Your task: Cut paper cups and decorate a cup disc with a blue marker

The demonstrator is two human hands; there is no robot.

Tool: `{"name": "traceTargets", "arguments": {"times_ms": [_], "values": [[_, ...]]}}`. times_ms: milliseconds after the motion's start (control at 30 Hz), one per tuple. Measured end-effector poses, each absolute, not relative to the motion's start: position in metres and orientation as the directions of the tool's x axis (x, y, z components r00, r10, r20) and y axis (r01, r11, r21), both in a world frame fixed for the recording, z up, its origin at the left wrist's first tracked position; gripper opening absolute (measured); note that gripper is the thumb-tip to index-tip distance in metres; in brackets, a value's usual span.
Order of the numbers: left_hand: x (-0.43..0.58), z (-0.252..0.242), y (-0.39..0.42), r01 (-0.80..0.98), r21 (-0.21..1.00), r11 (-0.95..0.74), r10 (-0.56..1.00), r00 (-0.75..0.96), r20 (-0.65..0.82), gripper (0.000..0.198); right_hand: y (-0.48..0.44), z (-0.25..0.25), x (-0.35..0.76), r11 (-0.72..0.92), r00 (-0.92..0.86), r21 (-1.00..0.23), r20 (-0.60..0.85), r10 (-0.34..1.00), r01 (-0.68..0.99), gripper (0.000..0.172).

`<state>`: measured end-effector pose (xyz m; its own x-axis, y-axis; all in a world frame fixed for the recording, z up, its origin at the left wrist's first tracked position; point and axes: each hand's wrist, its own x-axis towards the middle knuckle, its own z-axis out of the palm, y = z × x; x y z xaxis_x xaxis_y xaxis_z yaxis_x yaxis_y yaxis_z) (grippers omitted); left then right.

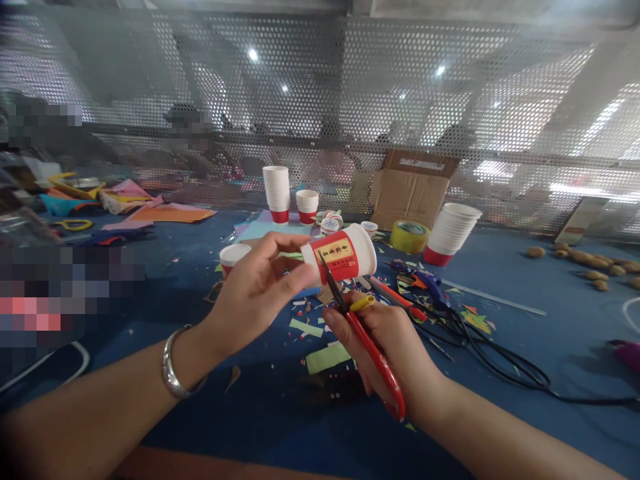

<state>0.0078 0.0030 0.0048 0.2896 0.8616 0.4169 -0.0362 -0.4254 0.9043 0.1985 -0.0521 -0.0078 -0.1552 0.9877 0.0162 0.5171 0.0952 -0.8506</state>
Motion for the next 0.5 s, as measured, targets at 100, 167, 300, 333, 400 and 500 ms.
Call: {"name": "traceTargets", "arguments": {"times_ms": [100,167,300,333,400,500], "values": [[0.0079,0.0067,0.0073,-0.098,0.964,-0.245,0.918,0.296,0.264,0.039,-0.0541,-0.0057,0.1977,0.123,-0.154,-0.847,0.049,0.987,0.517,0.058],[0.0075,0.0071,0.0095,-0.129,0.974,-0.188,0.920,0.323,0.221,0.035,-0.0565,-0.0029,0.1957,0.110,-0.136,-0.841,0.044,0.990,0.529,0.058],[0.0062,0.0071,0.0099,-0.177,0.968,-0.178,0.916,0.329,0.229,0.029,-0.0591,0.0012,0.1922,0.089,-0.109,-0.838,0.036,0.993,0.538,0.060],[0.0058,0.0069,0.0098,-0.180,0.966,-0.188,0.912,0.332,0.240,0.028,-0.0589,0.0013,0.1920,0.100,-0.111,-0.838,0.048,0.993,0.536,0.060],[0.0048,0.0062,0.0101,-0.173,0.961,-0.218,0.901,0.342,0.266,0.025,-0.0580,0.0004,0.1924,0.126,-0.119,-0.837,0.074,0.990,0.533,0.061],[0.0040,0.0042,0.0117,-0.137,0.955,-0.264,0.890,0.348,0.296,0.025,-0.0570,-0.0017,0.1938,0.148,-0.130,-0.837,0.093,0.987,0.526,0.063]]}}
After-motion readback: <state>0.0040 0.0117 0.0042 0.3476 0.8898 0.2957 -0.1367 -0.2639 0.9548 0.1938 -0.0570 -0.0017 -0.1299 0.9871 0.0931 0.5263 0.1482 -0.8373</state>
